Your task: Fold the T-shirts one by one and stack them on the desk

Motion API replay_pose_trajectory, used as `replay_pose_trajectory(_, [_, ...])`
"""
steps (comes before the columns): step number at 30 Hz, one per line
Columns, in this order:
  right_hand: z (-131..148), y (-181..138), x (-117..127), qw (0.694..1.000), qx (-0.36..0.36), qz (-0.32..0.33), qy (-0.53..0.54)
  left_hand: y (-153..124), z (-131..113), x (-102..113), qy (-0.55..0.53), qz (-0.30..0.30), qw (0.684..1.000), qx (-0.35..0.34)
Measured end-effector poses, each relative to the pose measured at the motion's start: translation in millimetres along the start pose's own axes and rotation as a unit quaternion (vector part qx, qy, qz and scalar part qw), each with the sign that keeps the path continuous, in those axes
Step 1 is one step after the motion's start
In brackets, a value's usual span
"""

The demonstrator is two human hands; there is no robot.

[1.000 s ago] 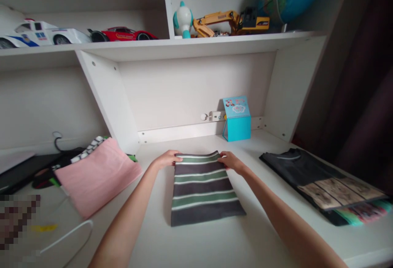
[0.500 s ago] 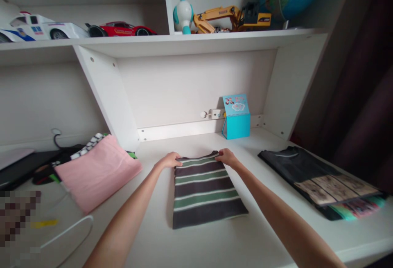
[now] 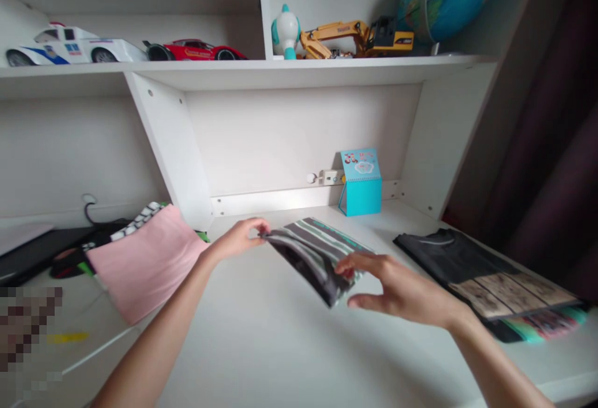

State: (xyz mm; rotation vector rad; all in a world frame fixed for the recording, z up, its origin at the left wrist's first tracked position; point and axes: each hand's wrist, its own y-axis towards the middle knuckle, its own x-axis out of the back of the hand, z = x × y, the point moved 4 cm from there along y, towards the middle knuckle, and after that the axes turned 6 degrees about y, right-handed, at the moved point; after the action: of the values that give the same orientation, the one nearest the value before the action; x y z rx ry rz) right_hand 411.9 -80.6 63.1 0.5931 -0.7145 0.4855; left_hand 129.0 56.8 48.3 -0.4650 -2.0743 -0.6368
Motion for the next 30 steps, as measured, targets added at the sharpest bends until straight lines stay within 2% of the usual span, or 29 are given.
replay_pose_trajectory(1, [-6, -4, -8, 0.998, -0.020, 0.050, 0.022, -6, 3, -11, 0.030, 0.048, 0.998, 0.027])
replay_pose_trajectory(2, [-16, -6, -13, 0.996, -0.040, 0.068, 0.031, -11, 2, -22, 0.061, 0.076, 0.994, 0.048])
replay_pose_trajectory(4, [-45, -1, -21, 0.996, -0.076, 0.048, 0.005, -20, -15, -47, 0.104, 0.075, 0.991, 0.043])
replay_pose_trajectory(6, [-80, 7, -29, 0.994, -0.098, 0.023, -0.046, -29, -53, -76, 0.090, 0.062, 0.993, -0.038])
replay_pose_trajectory(9, [-122, 15, -45, 0.989, -0.118, 0.028, -0.089, -46, -107, -124, 0.078, 0.139, 0.977, -0.143])
replay_pose_trajectory(11, [-135, 10, -52, 0.984, -0.138, 0.024, -0.109, -54, -121, -143, 0.089, 0.172, 0.967, -0.165])
replay_pose_trajectory(14, [-129, -10, -59, 0.974, -0.173, 0.003, -0.145, -50, -104, -145, 0.104, 0.145, 0.976, -0.127])
replay_pose_trajectory(17, [-104, -33, -66, 0.968, -0.193, -0.006, -0.161, -37, -61, -131, 0.140, 0.093, 0.985, -0.049])
replay_pose_trajectory(19, [-93, -41, -71, 0.973, -0.184, 0.000, -0.142, -30, -33, -126, 0.158, 0.081, 0.984, 0.003])
replay_pose_trajectory(22, [-102, -42, -68, 0.971, -0.175, -0.048, -0.153, -27, -8, -129, 0.143, 0.094, 0.982, 0.075])
replay_pose_trajectory(24, [-127, -39, -64, 0.953, -0.216, -0.077, -0.199, -28, -7, -137, 0.121, 0.101, 0.983, 0.096])
replay_pose_trajectory(27, [-170, -33, -62, 0.937, -0.273, -0.031, -0.214, -27, -22, -152, 0.109, 0.134, 0.982, 0.082])
replay_pose_trajectory(30, [-192, -31, -55, 0.943, -0.267, 0.000, -0.200, -23, -33, -161, 0.127, 0.140, 0.979, 0.081])
